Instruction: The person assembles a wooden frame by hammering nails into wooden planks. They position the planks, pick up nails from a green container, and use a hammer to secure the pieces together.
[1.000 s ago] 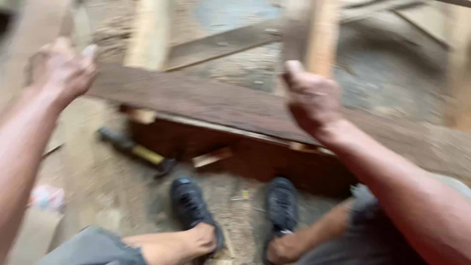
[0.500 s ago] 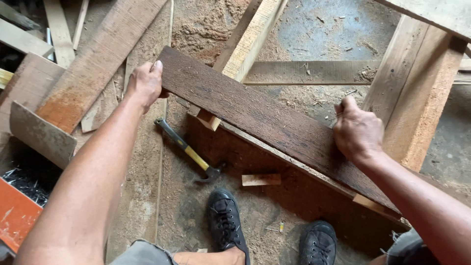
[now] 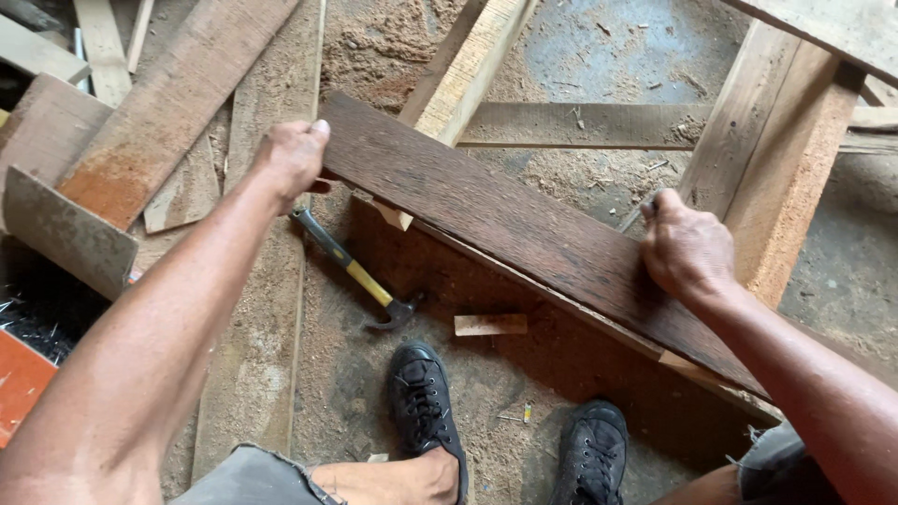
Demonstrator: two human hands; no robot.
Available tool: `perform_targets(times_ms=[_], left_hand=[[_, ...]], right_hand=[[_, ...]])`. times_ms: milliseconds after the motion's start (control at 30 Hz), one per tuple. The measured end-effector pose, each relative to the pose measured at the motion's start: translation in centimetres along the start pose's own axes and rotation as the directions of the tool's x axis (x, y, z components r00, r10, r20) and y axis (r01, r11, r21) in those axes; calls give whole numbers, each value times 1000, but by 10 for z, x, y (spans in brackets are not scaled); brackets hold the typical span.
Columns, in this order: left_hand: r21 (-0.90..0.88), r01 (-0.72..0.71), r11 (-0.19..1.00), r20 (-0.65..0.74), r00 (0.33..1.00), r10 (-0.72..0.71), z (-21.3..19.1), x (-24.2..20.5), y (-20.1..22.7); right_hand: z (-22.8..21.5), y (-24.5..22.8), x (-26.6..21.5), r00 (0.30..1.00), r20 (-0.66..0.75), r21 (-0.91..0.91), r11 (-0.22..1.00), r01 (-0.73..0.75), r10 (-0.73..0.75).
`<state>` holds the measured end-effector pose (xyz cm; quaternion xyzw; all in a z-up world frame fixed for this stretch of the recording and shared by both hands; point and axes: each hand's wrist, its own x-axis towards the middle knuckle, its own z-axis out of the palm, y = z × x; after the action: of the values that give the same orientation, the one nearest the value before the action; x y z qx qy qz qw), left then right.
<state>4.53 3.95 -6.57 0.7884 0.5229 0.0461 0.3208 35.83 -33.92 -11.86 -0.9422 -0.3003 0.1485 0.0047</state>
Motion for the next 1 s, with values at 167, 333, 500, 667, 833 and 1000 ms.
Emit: perform_targets(times_ms=[167, 333, 500, 667, 833, 1000], left_hand=[[-29, 225, 974, 193, 957, -216, 5, -5, 22], [-31, 199, 979, 223, 957, -188, 21, -12, 27], [-59, 202, 978, 291, 940, -177, 23, -18, 36], [-81, 160, 984, 334, 934, -124, 14, -21, 43], [44, -529, 847, 448, 769, 457, 15, 9, 29], [585, -723, 367, 608, 691, 392, 24, 5, 48]], right_hand=[[-4, -4, 2, 995, -95, 71, 997, 15, -8], [4, -11, -1, 998, -56, 123, 992, 25, -19], [5, -14, -5, 999, -40, 171, 985, 8, -1], [12, -13, -2, 998, -66, 189, 982, 11, 2], [14, -12, 0, 996, -79, 207, 977, 47, -31], [17, -10, 2, 996, -88, 211, 976, 51, -33]])
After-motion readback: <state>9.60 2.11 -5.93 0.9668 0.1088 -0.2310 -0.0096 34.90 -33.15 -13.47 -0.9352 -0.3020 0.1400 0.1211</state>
